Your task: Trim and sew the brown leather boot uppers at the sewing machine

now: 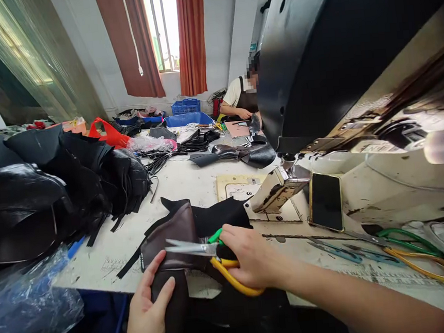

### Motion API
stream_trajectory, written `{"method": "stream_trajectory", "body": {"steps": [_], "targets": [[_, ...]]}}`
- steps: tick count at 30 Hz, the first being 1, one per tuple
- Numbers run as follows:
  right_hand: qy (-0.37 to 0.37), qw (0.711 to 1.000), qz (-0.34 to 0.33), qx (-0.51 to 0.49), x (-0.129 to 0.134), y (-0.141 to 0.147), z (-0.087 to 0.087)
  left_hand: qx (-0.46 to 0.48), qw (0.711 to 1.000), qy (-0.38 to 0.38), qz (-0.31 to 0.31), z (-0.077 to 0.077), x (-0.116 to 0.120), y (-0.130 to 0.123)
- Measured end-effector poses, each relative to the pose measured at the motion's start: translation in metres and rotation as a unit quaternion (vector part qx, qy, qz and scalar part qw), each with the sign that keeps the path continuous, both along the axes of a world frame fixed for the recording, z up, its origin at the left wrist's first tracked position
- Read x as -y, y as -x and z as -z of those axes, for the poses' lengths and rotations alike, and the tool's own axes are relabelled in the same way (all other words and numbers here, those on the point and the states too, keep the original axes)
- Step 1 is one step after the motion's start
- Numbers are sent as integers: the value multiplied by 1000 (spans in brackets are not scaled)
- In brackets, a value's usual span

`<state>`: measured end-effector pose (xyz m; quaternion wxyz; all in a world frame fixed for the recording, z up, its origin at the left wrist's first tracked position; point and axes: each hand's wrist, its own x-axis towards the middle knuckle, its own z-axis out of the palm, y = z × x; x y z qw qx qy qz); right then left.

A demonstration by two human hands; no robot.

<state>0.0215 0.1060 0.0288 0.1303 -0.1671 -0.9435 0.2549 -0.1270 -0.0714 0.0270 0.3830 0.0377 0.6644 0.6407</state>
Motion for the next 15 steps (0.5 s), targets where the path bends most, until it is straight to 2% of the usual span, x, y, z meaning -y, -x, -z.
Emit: {"method": "stream_trajectory", "body": {"steps": [1,2,5,8,15], "targets": [[-84,996,14,-7,6,-13,1,-3,1000,4,-7,-2,-1,-6],[-136,990,24,-8,11,-24,4,-21,1000,7,-12,-4,-2,-12],[-208,977,49,-18,22,-47,14,-129,991,12,-29,-6,-5,-31],[-236,967,80,-44,23,-56,21,-206,978,15,-28,-7,-8,-48],[-225,966,90,-87,19,-68,22,-275,960,61,-3,-16,-13,-72]]}}
